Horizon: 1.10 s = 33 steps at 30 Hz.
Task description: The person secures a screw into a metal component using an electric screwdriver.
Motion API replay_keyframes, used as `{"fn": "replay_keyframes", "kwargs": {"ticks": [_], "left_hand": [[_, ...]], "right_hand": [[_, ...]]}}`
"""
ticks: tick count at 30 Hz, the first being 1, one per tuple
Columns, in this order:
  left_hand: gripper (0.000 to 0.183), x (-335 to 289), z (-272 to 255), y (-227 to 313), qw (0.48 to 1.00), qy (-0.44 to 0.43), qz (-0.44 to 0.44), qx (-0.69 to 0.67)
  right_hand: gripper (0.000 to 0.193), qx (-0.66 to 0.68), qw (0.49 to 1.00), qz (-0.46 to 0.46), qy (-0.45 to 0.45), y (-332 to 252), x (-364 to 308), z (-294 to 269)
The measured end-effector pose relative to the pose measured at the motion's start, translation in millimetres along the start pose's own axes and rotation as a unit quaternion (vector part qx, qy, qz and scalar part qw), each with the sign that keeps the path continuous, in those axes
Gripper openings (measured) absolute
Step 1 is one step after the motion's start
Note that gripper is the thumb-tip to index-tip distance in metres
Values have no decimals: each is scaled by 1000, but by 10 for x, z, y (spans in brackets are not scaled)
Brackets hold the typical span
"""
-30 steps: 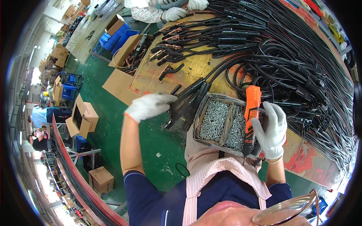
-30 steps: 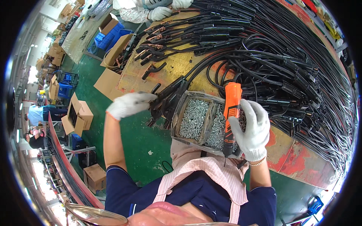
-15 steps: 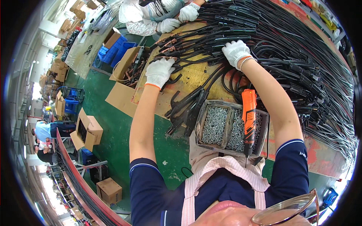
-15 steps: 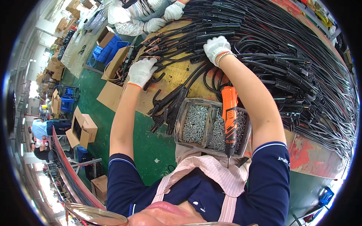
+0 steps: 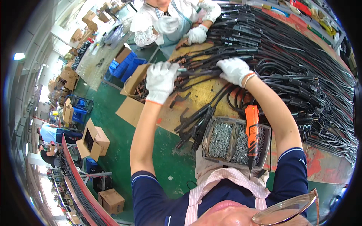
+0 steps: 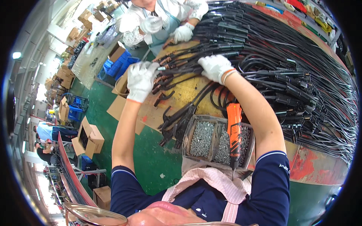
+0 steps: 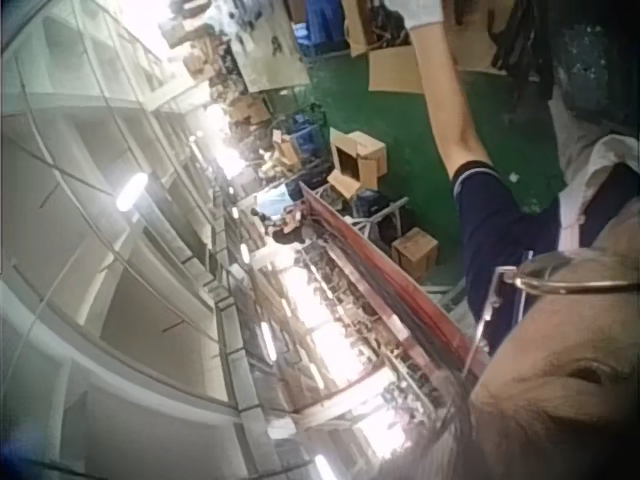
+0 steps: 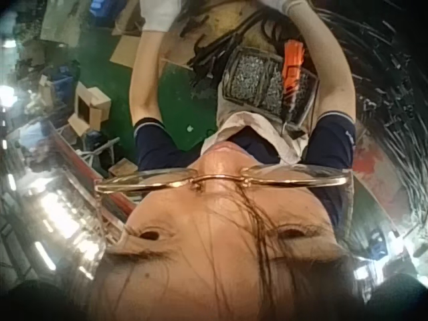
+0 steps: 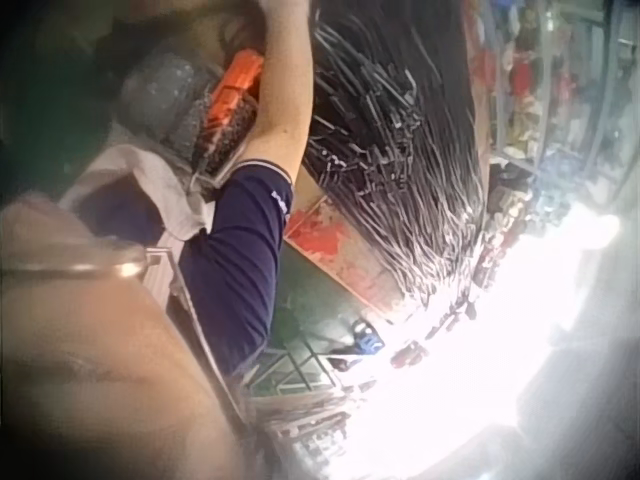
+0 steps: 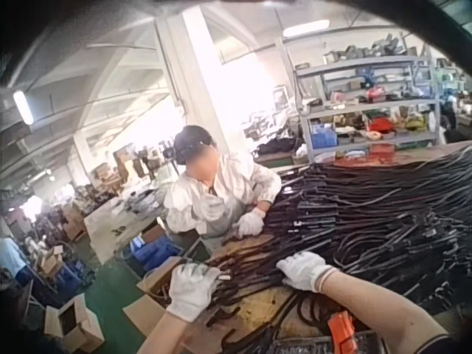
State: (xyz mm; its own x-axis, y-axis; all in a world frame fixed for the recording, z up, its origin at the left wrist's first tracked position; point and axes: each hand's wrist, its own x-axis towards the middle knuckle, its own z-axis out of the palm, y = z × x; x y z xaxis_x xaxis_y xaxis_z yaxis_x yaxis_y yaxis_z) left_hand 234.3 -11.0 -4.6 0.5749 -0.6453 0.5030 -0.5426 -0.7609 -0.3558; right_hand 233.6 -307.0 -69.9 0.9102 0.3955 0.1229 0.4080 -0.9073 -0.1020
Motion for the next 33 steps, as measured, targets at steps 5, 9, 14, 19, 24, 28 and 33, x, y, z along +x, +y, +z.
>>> {"fn": "replay_keyframes", "kwargs": {"ticks": [5, 9, 14, 19, 24, 28, 33], "left_hand": [[22, -109, -502, 281, 991, -105, -15, -79], [24, -281, -584, 473, 972, -126, -13, -197], [28, -561, -544, 823, 893, -102, -187, -397], [31, -573, -627, 1268, 787, -70, -300, -534], [60, -904, -429, 1507, 608, -169, -349, -692], [66, -784, -706, 1619, 344, -210, -434, -805], [69, -638, -836, 2066, 376, -282, -420, -776]], "right_hand": [[43, 69, 986, -139, 63, -430, -122, -204], [48, 63, 972, -203, -95, -760, -279, -425], [50, 41, 961, -273, -12, -661, -470, -551], [37, 5, 962, -273, -11, -870, -767, -613], [40, 68, 940, -259, 214, -818, -1112, -511], [61, 477, 858, 41, 186, -889, -1500, -302], [31, 948, 254, 170, 93, -837, -1305, -172]]}}
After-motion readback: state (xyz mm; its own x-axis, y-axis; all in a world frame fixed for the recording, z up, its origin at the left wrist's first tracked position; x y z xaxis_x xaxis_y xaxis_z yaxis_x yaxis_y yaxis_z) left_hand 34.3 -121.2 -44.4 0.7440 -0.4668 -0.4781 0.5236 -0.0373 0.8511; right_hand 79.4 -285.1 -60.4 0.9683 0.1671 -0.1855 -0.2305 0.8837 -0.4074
